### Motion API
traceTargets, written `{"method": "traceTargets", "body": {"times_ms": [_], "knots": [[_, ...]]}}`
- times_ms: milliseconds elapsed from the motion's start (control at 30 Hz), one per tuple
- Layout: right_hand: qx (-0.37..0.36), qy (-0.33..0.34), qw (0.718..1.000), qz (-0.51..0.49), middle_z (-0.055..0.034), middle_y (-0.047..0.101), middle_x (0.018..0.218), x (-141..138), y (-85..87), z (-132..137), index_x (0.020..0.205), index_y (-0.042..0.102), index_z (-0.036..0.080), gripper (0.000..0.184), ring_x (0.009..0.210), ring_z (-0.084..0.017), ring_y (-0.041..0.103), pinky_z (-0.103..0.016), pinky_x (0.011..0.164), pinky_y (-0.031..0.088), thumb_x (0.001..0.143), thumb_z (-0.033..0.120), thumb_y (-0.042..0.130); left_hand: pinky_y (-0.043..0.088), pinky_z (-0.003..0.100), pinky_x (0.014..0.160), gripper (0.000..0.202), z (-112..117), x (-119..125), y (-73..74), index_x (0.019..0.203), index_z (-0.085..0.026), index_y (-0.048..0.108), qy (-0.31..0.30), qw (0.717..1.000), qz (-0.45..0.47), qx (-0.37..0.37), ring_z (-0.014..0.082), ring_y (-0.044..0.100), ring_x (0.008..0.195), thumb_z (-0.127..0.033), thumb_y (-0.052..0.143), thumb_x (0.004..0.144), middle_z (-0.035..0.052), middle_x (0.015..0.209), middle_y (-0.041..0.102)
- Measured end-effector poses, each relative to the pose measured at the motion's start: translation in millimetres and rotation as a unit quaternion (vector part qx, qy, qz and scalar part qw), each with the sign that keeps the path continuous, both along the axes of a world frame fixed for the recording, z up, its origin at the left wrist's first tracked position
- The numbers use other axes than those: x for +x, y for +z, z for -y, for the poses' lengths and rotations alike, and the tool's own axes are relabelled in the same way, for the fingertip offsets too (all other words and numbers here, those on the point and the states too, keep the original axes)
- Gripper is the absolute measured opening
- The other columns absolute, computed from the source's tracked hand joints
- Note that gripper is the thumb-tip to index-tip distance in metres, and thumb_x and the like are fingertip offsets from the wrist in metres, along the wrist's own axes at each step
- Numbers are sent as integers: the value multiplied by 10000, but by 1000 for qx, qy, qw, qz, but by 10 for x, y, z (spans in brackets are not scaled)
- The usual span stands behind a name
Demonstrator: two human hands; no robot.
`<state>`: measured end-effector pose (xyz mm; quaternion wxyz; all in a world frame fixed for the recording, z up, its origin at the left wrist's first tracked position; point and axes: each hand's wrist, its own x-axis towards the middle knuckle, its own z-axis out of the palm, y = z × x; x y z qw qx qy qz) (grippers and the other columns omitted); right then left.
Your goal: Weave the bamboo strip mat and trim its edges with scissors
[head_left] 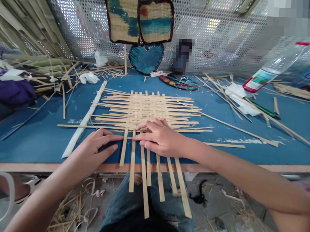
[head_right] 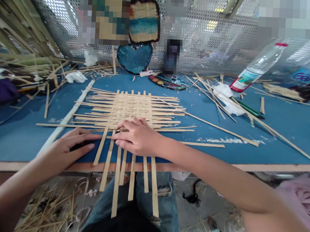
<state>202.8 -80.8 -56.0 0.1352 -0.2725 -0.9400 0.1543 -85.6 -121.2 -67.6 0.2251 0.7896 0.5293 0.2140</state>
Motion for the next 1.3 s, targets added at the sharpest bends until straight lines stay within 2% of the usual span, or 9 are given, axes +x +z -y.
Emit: {"method": "traceTargets", "body": {"times_ms": [167, 300, 400, 567, 800, 1000, 1100, 1200, 1300], "knots": [[-1, -8, 999, 43, -121, 476, 1521, -45, 17, 21, 1461, 618, 311, 462, 1301, -352, 424, -610, 1096, 310, 1097, 467, 380, 461, 468, 984, 400, 53, 140, 28, 1228, -269, 694, 43, 997, -45, 35, 302, 594, 1093, -538, 517, 991, 67, 1122, 641], [-8, -4, 999, 51, -125, 459, 1539, -66, 25, 42, 1473, 605, 312, 487, 1334, -356, 410, -605, 1095, 308, 1100, 498, 352, 469, 467, 995, 436, 24, 131, 33, 1253, -262, 686, 39, 998, -49, 28, 301, 603, 1062, -560, 528, 976, 71, 1116, 638], [24, -7, 1000, 16, -131, 531, 1481, -51, 29, 65, 1433, 641, 259, 471, 1287, -323, 457, -559, 1100, 288, 1106, 459, 368, 474, 458, 988, 450, -5, 118, 48, 1270, -278, 697, 35, 998, -55, 24, 298, 608, 1041, -566, 517, 974, 69, 1085, 631], [47, -22, 998, -19, -122, 638, 1369, -27, 18, 80, 1225, 759, 196, 417, 1221, -304, 509, -523, 1074, 283, 1098, 391, 413, 485, 441, 944, 459, -35, 145, 64, 1260, -282, 727, 37, 997, -58, 22, 286, 613, 990, -564, 501, 978, 63, 1024, 616], [31, -26, 999, 29, -109, 534, 1529, -50, -16, 70, 1427, 650, 275, 429, 1321, -334, 458, -576, 1110, 297, 1102, 419, 409, 489, 417, 927, 418, -30, 190, 52, 1247, -311, 734, 60, 996, -64, 20, 276, 629, 972, -548, 519, 979, 50, 1053, 636], [18, -16, 1000, 20, -101, 498, 1567, -53, 4, 71, 1449, 629, 285, 441, 1351, -335, 441, -594, 1133, 289, 1104, 428, 395, 486, 400, 896, 376, -23, 246, 77, 1170, -285, 748, 75, 996, -52, 24, 268, 635, 951, -514, 525, 973, 47, 1039, 643], [19, -13, 999, -37, -111, 590, 1472, -26, 17, 69, 1387, 673, 238, 403, 1295, -301, 511, -542, 1113, 330, 1097, 377, 431, 489, 375, 842, 361, -53, 243, 77, 1101, -259, 759, 71, 997, -30, 15, 248, 627, 898, -506, 540, 954, 50, 1026, 647], [7, -10, 992, -123, -118, 719, 1214, 6, 20, 56, 1163, 756, 147, 354, 1135, -239, 624, -433, 1023, 430, 1080, 288, 442, 488, 350, 789, 346, -93, 239, 76, 1039, -243, 771, 66, 998, -3, -12, 222, 612, 831, -500, 569, 924, 45, 1000, 647], [0, -17, 984, -176, -114, 738, 1039, 26, 11, 48, 959, 746, 133, 354, 993, -210, 662, -375, 912, 496, 1060, 254, 429, 489, 348, 815, 348, -124, 252, 78, 1039, -241, 778, 65, 998, 12, -25, 221, 614, 834, -503, 588, 910, 39, 984, 653]]}}
